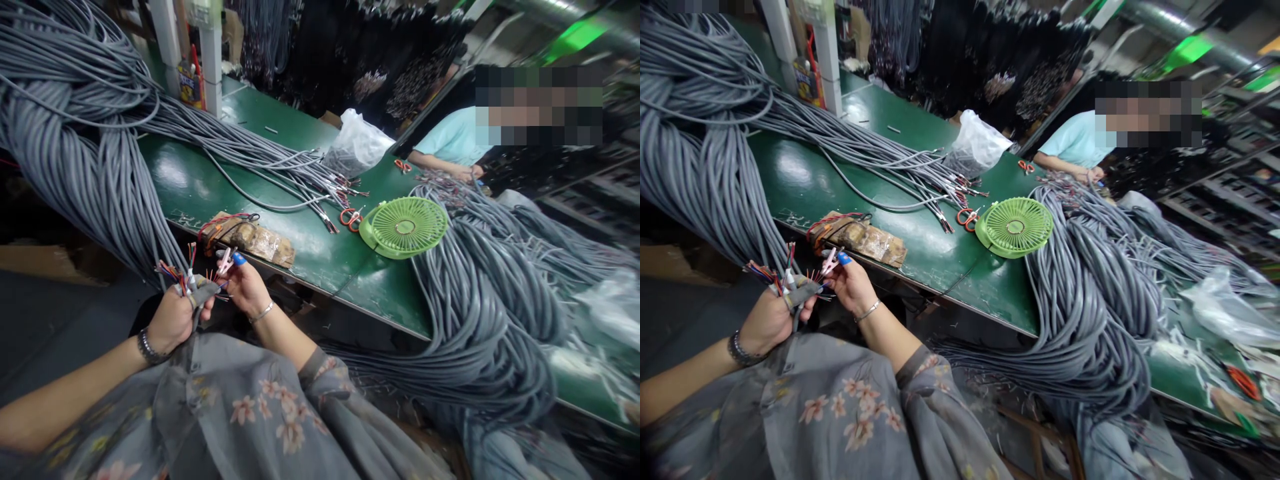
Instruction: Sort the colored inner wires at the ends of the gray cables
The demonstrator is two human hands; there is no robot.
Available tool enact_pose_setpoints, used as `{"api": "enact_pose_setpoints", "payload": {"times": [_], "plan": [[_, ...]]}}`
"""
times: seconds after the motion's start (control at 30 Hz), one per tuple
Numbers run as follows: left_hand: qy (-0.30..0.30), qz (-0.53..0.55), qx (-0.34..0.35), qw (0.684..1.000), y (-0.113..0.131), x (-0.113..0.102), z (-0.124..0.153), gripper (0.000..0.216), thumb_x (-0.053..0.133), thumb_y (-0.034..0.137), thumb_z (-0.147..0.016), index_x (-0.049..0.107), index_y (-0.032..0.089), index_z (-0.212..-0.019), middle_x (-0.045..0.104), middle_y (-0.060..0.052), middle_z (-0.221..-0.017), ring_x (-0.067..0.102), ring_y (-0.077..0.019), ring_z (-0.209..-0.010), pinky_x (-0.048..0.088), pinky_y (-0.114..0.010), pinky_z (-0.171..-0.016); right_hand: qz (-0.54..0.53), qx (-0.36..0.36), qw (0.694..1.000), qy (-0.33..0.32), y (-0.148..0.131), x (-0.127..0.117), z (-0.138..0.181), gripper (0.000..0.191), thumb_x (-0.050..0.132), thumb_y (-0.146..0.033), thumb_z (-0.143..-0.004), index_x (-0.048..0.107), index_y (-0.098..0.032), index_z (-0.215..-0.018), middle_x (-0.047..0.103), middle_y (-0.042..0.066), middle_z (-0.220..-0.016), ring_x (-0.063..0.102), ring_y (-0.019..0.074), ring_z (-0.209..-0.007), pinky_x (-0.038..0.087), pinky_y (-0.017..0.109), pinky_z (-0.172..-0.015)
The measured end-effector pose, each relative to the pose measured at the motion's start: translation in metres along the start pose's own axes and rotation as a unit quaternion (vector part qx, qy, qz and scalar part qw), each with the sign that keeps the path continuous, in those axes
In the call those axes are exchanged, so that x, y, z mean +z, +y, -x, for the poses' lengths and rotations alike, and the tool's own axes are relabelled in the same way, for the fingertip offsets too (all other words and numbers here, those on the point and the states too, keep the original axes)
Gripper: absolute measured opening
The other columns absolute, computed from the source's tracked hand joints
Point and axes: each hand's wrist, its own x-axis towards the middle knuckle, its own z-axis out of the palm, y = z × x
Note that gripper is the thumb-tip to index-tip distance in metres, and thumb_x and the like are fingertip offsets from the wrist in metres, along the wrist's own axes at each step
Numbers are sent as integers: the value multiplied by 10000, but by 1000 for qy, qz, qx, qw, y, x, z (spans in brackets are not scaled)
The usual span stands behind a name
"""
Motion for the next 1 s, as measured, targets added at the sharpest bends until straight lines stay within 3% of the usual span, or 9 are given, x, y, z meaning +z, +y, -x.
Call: {"api": "enact_pose_setpoints", "payload": {"times": [0.2, 0.47, 0.7, 0.9, 1.0], "plan": [[-8, -10, 1, 1000, -1, 3, -1, 375, 892, 391, -456, 594, 180, -540, 567, 44, -432, 461, -74, -344, 344, -187, -341, 67, -123, 989, 52, 10, -7, -8, 468, 678, -630, -863, 638, -208, -664, 630, 2, -622, 538, 137, -584, 468, 256, -579], [-2, -14, 16, 1000, -9, 0, -6, 365, 882, 398, -504, 599, 188, -597, 570, 48, -470, 456, -79, -383, 367, -194, -364, -10, 0, 1000, 2, 3, -1, -11, 460, 713, -641, -841, 655, -194, -749, 676, 17, -677, 586, 147, -599, 535, 271, -598], [4, -25, 13, 1000, -11, 1, -8, 364, 876, 399, -498, 595, 188, -590, 556, 55, -457, 473, -84, -375, 371, -197, -364, -50, 1, 998, 38, 9, 0, -18, 418, 760, -586, -830, 637, -193, -757, 664, 4, -664, 554, 134, -564, 508, 252, -566], [0, -11, 19, 1000, -9, -2, -2, 337, 882, 373, -509, 617, 183, -593, 579, 44, -458, 460, -75, -386, 367, -194, -371, -50, 14, 998, 18, 6, 0, -11, 524, 589, -713, -892, 633, -203, -776, 684, 14, -717, 577, 135, -596, 506, 249, -581], [0, -6, 24, 1000, -9, -4, 3, 351, 893, 370, -518, 608, 185, -607, 593, 45, -463, 471, -76, -384, 393, -198, -379, -34, 30, 999, -2, 2, -2, -6, 506, 559, -684, -926, 667, -201, -819, 709, 35, -770, 601, 147, -645, 494, 245, -582]]}}
